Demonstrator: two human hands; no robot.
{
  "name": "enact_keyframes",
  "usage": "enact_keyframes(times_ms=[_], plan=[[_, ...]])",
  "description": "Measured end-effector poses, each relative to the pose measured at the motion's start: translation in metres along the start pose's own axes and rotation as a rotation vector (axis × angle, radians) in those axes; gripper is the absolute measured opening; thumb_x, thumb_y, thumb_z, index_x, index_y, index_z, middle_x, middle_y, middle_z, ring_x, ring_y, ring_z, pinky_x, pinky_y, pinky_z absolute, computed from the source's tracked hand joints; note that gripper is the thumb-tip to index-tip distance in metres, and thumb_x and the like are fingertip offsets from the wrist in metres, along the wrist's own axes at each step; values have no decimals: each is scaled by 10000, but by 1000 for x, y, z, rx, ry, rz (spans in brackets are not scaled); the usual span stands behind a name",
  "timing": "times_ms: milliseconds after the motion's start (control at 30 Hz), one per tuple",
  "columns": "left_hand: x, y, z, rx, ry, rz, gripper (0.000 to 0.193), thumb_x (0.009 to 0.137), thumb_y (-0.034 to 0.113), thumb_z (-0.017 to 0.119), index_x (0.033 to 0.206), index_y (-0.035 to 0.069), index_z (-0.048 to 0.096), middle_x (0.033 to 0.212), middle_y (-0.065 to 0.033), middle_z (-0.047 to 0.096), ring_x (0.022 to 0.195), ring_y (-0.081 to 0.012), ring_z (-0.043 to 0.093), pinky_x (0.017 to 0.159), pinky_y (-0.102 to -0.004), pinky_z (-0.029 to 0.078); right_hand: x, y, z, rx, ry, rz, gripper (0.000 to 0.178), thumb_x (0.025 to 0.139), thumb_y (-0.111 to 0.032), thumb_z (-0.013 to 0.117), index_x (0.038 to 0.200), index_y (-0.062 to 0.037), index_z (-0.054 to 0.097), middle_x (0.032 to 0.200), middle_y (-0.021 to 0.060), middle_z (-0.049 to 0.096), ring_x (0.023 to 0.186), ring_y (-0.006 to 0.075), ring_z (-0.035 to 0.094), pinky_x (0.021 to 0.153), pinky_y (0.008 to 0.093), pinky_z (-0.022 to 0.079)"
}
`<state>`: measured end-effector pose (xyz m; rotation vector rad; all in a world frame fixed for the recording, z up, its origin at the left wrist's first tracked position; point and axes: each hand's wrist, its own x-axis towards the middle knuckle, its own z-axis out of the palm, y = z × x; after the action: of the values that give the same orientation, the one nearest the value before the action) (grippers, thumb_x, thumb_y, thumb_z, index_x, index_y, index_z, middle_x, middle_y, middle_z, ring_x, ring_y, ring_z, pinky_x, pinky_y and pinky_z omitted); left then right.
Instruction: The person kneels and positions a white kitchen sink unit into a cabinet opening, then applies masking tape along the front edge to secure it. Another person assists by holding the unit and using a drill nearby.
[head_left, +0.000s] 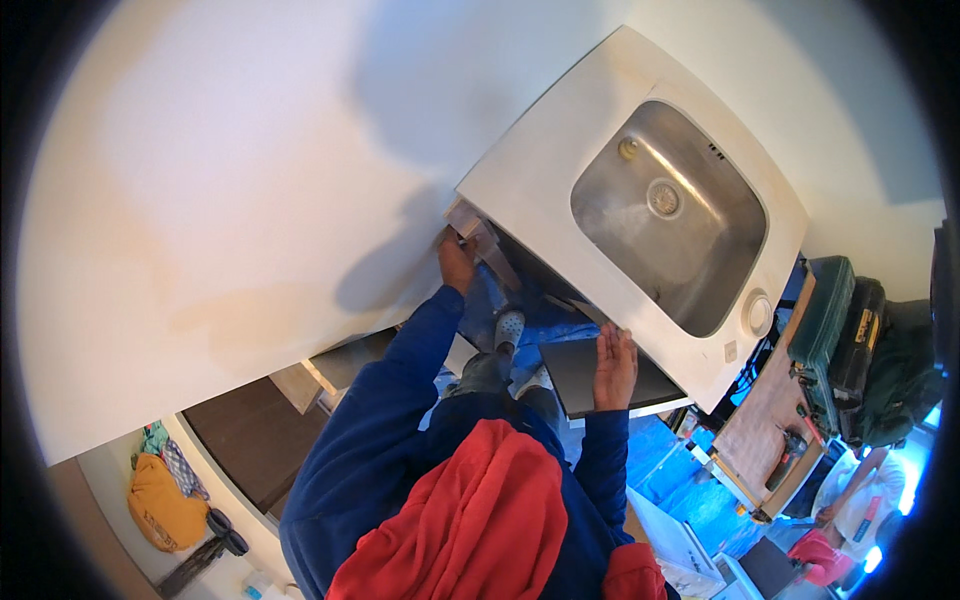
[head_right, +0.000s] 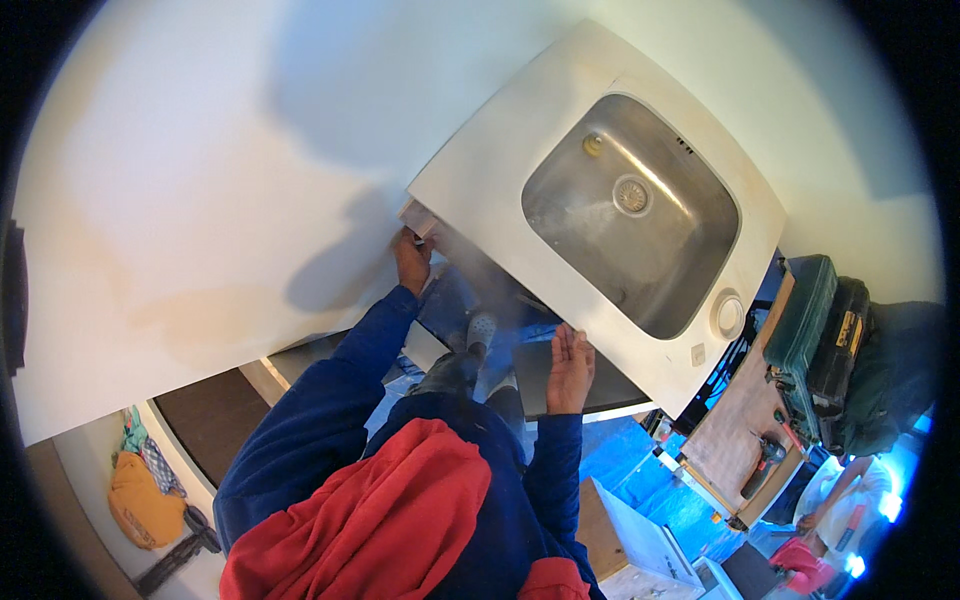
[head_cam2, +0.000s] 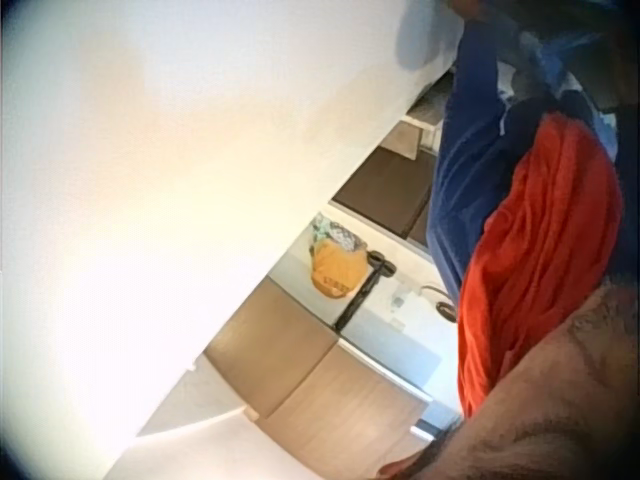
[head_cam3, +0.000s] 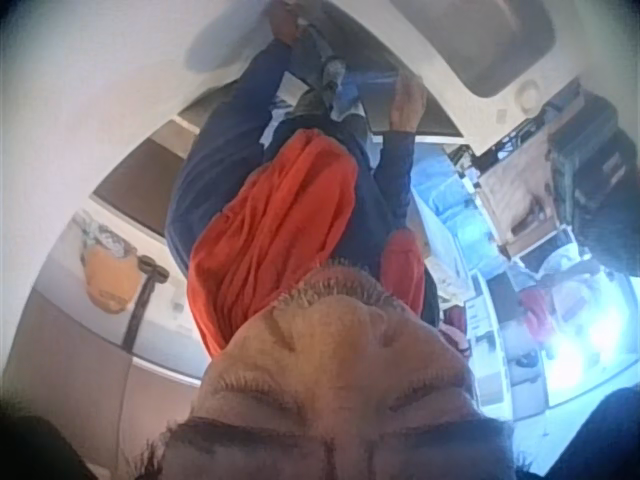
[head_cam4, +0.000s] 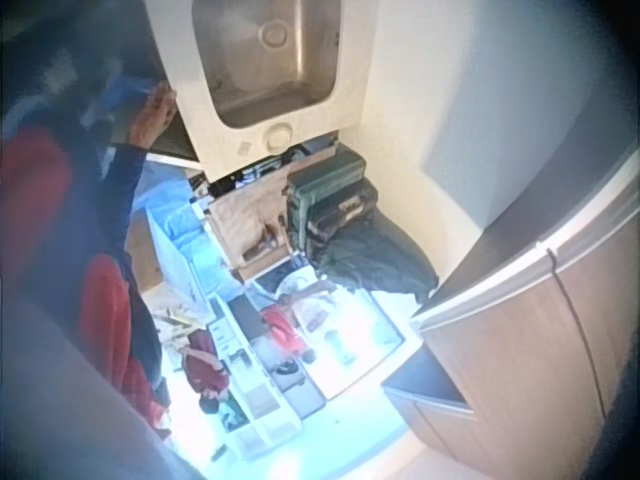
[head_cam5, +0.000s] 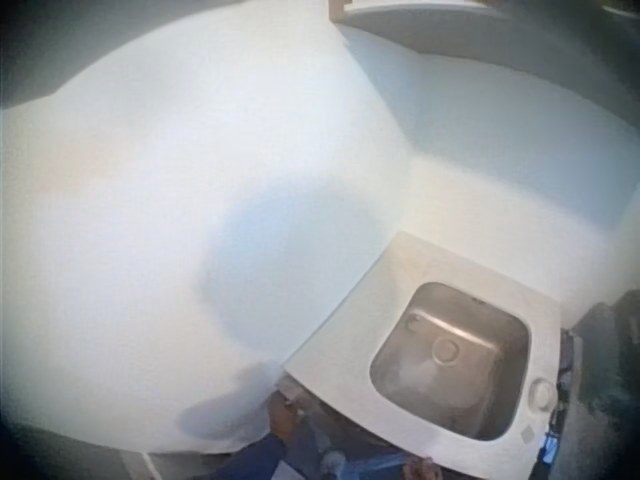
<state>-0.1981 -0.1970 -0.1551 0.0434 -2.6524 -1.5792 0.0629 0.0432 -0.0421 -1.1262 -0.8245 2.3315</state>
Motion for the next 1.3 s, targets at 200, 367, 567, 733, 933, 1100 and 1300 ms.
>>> enact_keyframes(times_ms=[200, 367, 567, 733, 933, 1100, 1300], plan=[[0, -2, 5, -12, 32, 1, 357, 921, 51, 734, 1237, -59, 610, 1105, -285, 730, 1036, -452, 714, 859, -477, 558, 2, 0, -2, -1, -13, 4, 304, 1063, -235, 645, 1277, -22, 608, 1273, 156, 679, 1201, 240, 660, 1045, 358, 544], [-2, -2, 6, 49, 36, 26, 353, 925, 54, 729, 1238, -51, 604, 1116, -296, 724, 1050, -460, 707, 865, -480, 558, 1, -1, -6, 38, -64, 3, 285, 1062, -222, 643, 1269, -28, 618, 1276, 153, 683, 1197, 242, 663, 1056, 366, 535], [5, -15, 15, 39, 65, 32, 372, 895, 67, 752, 1210, -69, 610, 1066, -278, 734, 987, -426, 733, 840, -473, 580, 3, -2, -3, 9, -80, 22, 387, 1084, -250, 597, 1371, 6, 545, 1378, 176, 616, 1307, 264, 593, 1118, 386, 496], [0, -22, 18, 141, 115, 9, 394, 849, 62, 768, 1199, -46, 622, 1068, -281, 735, 996, -475, 707, 857, -505, 567, 3, -5, -8, 29, -85, 54, 377, 1066, -245, 631, 1343, 2, 567, 1332, 171, 646, 1272, 257, 617, 1111, 374, 489], [6, -20, 16, 79, 97, 24, 376, 837, 65, 783, 1165, -45, 635, 1047, -276, 733, 992, -477, 700, 840, -507, 562, 6, -8, -7, 57, -91, 70, 383, 1067, -242, 628, 1336, 20, 552, 1326, 173, 643, 1272, 259, 617, 1109, 381, 498], [6, -26, 14, 161, 77, 13, 387, 841, 79, 787, 1172, -47, 630, 1040, -274, 730, 976, -475, 700, 839, -511, 557, 3, -10, -6, 29, -76, 79, 345, 1070, -239, 622, 1305, 7, 565, 1314, 177, 649, 1267, 265, 620, 1101, 379, 507], [5, -22, 12, 113, 51, 11, 367, 863, 104, 773, 1159, -51, 620, 1010, -274, 724, 986, -479, 696, 853, -518, 552, 3, -10, -7, 55, -91, 78, 339, 1073, -239, 617, 1302, 7, 570, 1313, 177, 654, 1267, 271, 629, 1091, 387, 517]])
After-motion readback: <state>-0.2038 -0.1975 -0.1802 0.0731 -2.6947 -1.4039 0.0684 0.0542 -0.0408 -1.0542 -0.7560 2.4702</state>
